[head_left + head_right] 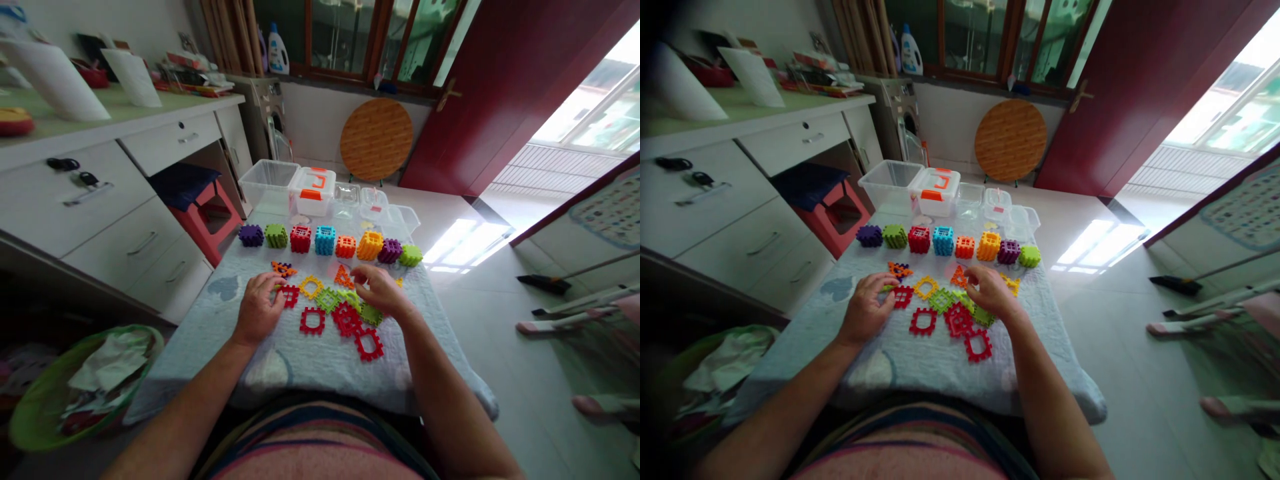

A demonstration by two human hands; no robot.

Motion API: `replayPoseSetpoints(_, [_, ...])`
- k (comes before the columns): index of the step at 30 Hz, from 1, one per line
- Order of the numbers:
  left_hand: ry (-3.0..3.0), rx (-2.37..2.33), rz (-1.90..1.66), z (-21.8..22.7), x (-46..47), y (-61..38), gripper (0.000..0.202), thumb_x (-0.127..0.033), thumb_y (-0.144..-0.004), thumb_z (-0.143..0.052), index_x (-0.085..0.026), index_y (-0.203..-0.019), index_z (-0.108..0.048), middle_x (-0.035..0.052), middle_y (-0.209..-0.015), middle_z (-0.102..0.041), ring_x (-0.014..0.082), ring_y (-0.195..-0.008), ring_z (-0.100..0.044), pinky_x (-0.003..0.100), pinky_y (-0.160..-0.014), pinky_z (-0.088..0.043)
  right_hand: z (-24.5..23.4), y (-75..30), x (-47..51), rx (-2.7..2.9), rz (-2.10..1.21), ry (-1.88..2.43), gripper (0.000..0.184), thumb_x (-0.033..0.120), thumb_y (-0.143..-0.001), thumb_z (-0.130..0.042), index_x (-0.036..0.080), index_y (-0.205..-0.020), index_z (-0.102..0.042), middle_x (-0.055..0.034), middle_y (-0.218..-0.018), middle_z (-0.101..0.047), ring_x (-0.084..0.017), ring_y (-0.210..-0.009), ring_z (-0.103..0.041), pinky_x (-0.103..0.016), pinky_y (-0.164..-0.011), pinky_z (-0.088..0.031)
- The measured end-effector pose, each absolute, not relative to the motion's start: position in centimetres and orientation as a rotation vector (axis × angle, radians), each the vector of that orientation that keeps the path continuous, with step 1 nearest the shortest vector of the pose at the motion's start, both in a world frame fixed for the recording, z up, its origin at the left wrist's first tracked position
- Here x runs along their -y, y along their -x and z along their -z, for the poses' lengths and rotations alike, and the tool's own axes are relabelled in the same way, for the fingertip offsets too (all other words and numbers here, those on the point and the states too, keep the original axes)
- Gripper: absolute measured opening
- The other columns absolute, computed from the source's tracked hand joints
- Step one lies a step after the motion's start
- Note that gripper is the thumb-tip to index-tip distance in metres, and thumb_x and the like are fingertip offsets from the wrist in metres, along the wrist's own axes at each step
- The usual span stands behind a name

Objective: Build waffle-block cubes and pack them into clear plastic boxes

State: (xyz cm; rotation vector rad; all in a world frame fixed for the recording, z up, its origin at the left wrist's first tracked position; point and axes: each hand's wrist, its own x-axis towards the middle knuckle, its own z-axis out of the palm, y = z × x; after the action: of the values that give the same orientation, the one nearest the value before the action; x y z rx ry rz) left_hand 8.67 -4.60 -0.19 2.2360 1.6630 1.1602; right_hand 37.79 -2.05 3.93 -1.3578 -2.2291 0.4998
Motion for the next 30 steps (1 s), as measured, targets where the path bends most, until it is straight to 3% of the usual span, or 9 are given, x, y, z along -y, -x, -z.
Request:
replayPoseSetpoints(7, [-2.139, -1.705, -1.165, 0.2, 4.5, -8.4, 0.026, -0.008, -0.073, -0.047, -0.020, -0.091, -0.061, 0.0069, -0.100, -0.064, 0.0240, -0.101, -0.059, 0.040, -0.095, -0.047, -2.0, -34.9, 3.0, 2.443, -0.347, 1.402, 0.021, 0.015, -0.075, -0.057, 0.019, -0.094, -0.065, -0.0071, -0.094, -0.061, -0.022, -0.089, -0.053, -0.034, -0.081, -0.042])
replayPoseSetpoints(14, [-2.226, -1.621, -0.993, 0.2, 4.5, -8.9, 0.022, -0.011, -0.076, -0.049, -0.018, -0.094, -0.061, 0.0073, -0.098, -0.065, 0.0233, -0.097, -0.060, 0.039, -0.091, -0.048, -0.4, -35.3, 2.6, 2.292, -0.211, 1.497, 0.021, 0.013, -0.084, -0.050, 0.020, -0.097, -0.064, -0.0099, -0.098, -0.060, -0.024, -0.093, -0.050, -0.036, -0.085, -0.041])
replayPoseSetpoints(18, [-2.302, -1.501, -0.886, 0.2, 4.7, -8.9, 0.029, -0.017, -0.075, -0.056, -0.018, -0.104, -0.062, 0.0073, -0.106, -0.065, 0.0245, -0.101, -0.058, 0.041, -0.093, -0.046, -0.6, -35.2, 2.9, 2.203, -0.193, 1.454, 0.016, 0.016, -0.085, -0.054, 0.020, -0.096, -0.064, -0.0094, -0.098, -0.060, -0.025, -0.095, -0.050, -0.037, -0.086, -0.041])
replayPoseSetpoints(22, [-2.372, -1.426, -0.776, 0.3, 4.8, -8.8, 0.045, -0.014, -0.067, -0.058, -0.019, -0.112, -0.061, 0.0078, -0.119, -0.062, 0.0272, -0.112, -0.054, 0.045, -0.099, -0.042, -1.1, -34.5, 3.6, 2.262, -0.264, 1.333, 0.010, 0.021, -0.082, -0.059, 0.020, -0.090, -0.065, -0.0070, -0.096, -0.060, -0.023, -0.093, -0.050, -0.037, -0.087, -0.039])
replayPoseSetpoints(30, [-2.397, -1.422, -0.842, 0.7, 4.7, -8.9, 0.039, -0.005, -0.069, -0.049, -0.018, -0.103, -0.062, 0.0069, -0.106, -0.066, 0.0235, -0.103, -0.058, 0.042, -0.097, -0.045, -1.0, -33.9, 4.1, 2.395, -0.283, 1.275, 0.016, 0.031, -0.080, -0.064, 0.021, -0.093, -0.063, -0.0059, -0.094, -0.060, -0.023, -0.094, -0.048, -0.038, -0.085, -0.036])
